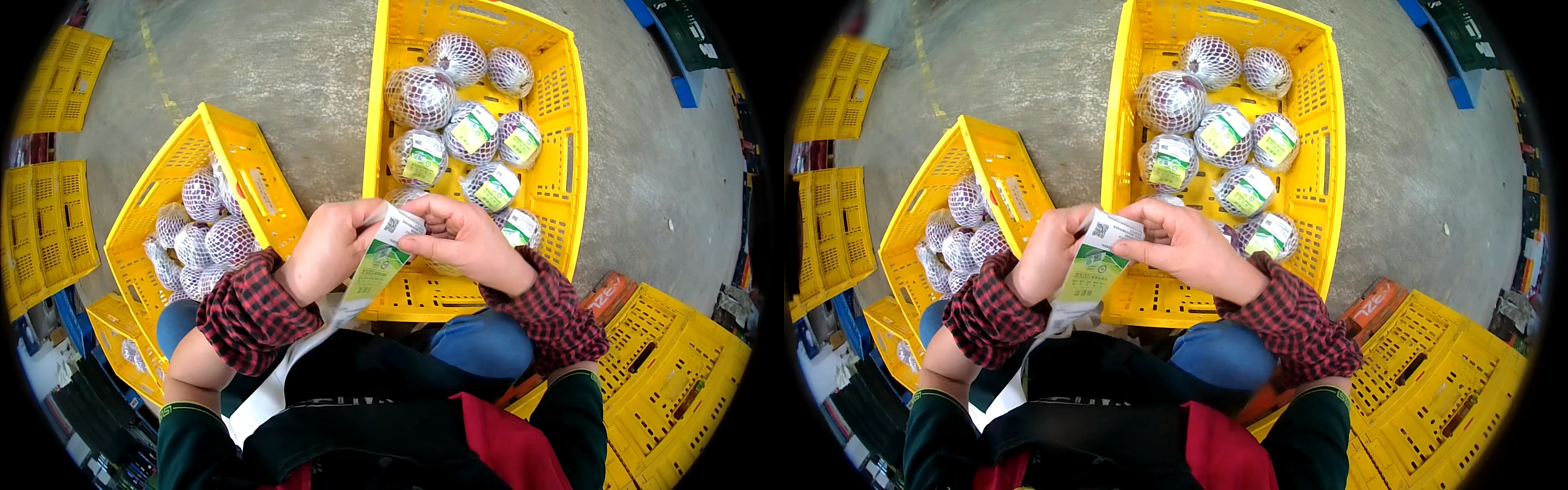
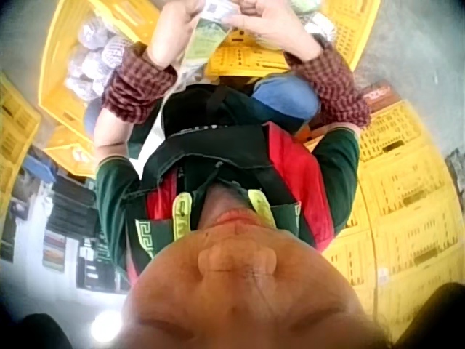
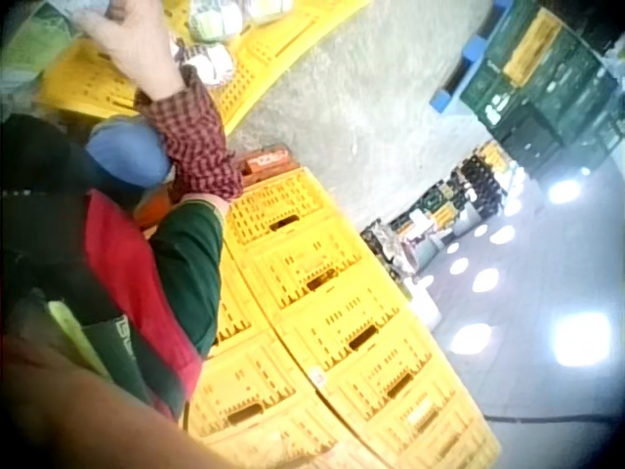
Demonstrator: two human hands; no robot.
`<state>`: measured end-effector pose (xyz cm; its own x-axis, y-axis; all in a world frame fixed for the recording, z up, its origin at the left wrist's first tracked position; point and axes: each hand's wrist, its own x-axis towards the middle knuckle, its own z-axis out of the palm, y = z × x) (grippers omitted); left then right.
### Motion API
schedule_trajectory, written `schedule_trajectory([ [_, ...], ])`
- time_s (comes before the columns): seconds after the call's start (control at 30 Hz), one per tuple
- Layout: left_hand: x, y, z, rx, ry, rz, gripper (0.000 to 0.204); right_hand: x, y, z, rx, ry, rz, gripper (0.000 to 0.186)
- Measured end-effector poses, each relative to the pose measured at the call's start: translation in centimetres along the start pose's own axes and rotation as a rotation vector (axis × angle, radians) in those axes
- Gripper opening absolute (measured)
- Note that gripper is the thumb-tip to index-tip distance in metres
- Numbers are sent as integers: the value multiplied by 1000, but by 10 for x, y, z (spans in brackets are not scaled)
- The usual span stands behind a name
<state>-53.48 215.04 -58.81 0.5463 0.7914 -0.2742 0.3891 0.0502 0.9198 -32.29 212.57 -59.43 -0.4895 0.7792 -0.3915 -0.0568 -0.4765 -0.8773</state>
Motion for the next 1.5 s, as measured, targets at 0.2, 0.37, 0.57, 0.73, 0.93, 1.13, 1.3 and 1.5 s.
schedule_trajectory([
  [0.2, -38, -28, -41, 115, 78, -341, 27, 55, 0, -75, -194, 408, -231, 14],
  [0.37, -40, -22, -34, 347, 166, 247, 12, 144, 20, -153, -1119, 630, -247, 45],
  [0.57, -51, -4, -23, 432, 139, 193, 22, 176, 62, -144, -1780, 724, -470, 69],
  [0.73, -34, -1, -27, 419, 215, 148, 12, 168, 62, -118, -1693, 682, -240, 71],
  [0.93, -16, -8, -51, 334, 378, -112, 40, 74, 31, -25, 129, 139, -66, 45],
  [1.13, -3, 3, -41, 313, 373, 17, 31, 52, 13, 24, 353, -196, -52, 49],
  [1.3, 11, 29, -55, 823, 336, 496, 32, 42, -7, 24, 363, -154, -32, 56],
  [1.5, -7, 25, -28, -17, 21, 123, 23, 27, -21, 12, 16, -144, 38, 48],
])
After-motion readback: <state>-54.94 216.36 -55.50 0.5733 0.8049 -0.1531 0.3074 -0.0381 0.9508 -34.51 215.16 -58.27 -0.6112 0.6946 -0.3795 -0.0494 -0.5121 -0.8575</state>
